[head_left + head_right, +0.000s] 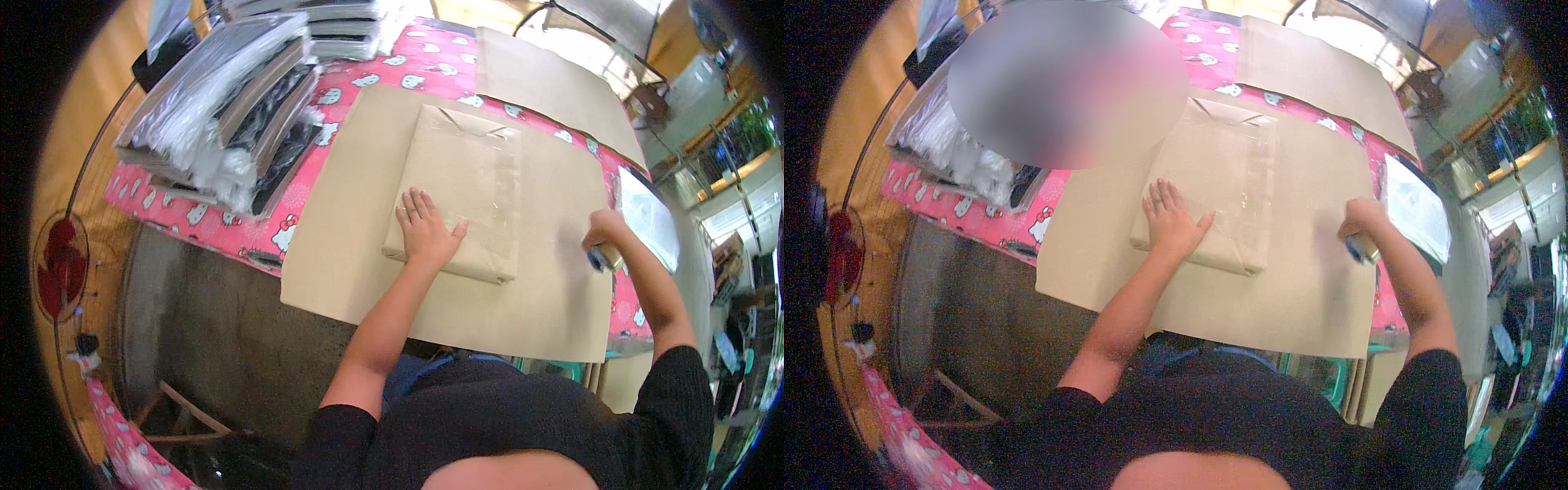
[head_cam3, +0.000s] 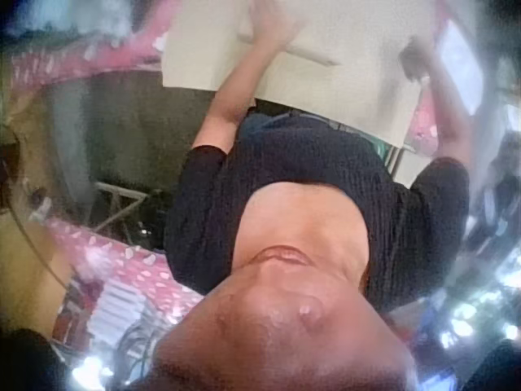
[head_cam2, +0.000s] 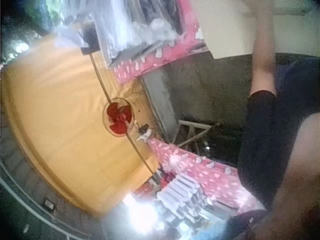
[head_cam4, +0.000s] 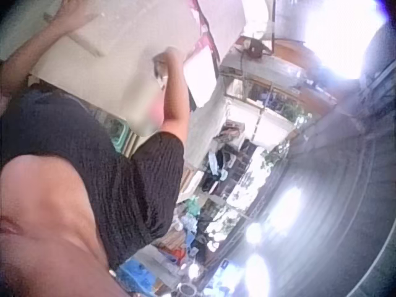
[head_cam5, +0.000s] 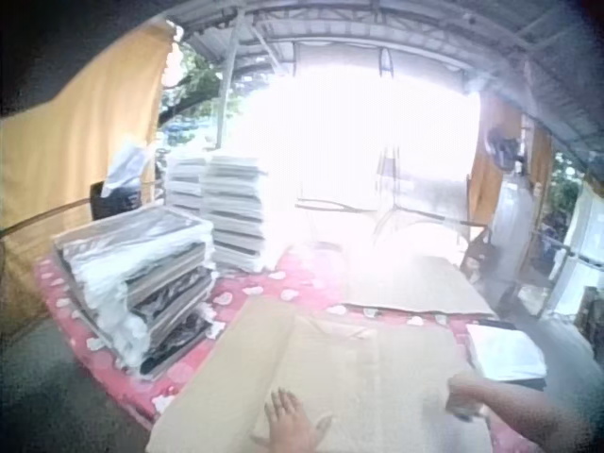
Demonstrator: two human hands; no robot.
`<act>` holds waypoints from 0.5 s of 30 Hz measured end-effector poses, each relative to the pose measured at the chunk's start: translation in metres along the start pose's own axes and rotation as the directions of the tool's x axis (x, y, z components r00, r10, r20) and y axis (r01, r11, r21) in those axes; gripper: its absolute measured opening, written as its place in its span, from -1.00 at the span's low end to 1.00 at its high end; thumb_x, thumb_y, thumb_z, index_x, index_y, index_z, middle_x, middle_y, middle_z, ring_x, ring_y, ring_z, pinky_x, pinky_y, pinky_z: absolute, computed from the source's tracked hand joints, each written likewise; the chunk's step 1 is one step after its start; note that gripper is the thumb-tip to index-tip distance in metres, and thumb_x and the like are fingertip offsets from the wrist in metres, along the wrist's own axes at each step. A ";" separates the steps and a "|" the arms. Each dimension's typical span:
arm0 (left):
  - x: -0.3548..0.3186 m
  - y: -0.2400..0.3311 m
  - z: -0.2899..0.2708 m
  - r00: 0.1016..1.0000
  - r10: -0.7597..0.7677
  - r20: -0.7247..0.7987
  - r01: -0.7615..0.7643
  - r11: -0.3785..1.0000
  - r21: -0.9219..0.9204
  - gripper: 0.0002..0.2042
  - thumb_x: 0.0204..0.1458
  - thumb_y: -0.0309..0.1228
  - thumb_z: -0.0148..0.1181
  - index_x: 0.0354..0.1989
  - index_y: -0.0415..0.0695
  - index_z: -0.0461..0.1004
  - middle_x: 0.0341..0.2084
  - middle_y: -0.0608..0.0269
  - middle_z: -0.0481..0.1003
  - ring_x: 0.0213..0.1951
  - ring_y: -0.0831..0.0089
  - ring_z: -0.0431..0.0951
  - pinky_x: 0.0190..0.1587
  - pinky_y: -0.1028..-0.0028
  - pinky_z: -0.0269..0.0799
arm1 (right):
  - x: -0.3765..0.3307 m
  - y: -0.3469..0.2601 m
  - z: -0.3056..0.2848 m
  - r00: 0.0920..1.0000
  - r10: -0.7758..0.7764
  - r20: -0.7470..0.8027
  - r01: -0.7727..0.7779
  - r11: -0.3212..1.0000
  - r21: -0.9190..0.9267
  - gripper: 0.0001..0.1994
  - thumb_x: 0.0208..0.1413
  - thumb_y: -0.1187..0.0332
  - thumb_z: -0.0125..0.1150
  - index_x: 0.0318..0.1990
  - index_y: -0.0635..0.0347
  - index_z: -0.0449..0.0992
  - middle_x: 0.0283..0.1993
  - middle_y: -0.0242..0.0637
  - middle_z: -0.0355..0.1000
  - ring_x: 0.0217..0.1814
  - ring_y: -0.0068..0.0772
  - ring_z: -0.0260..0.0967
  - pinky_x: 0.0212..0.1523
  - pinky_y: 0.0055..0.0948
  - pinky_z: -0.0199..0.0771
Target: The person wraps rectangular items in brown paper and secures the packaging with clear tape using a tape dispenser. They place the wrapped item to the side, then take a new item from a stack and repeat the wrapping and taping process.
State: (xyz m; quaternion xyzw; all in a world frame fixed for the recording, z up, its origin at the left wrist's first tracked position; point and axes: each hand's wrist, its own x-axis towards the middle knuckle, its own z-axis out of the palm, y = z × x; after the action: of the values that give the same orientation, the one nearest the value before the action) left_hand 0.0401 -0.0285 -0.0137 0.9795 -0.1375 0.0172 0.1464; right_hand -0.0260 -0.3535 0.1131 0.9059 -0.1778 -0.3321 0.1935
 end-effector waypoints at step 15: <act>0.003 -0.091 -0.038 0.964 -0.158 0.213 0.193 0.969 -0.157 -0.34 0.08 0.10 -0.22 0.11 -0.27 0.18 0.15 -0.13 0.11 0.20 0.05 0.06 0.17 0.01 -0.11 | -0.050 -0.180 0.112 0.684 0.436 -0.585 0.249 0.613 0.749 -0.43 -0.12 -0.04 0.18 -0.14 0.35 0.43 -0.13 0.10 0.25 -0.04 0.06 0.19 -0.05 -0.08 0.22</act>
State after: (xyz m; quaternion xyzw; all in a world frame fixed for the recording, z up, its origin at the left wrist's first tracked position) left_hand 0.0682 0.0659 -0.0028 0.9678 -0.0648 -0.1060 0.2189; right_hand -0.1025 -0.2015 -0.0237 0.9362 -0.2646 0.1766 -0.1495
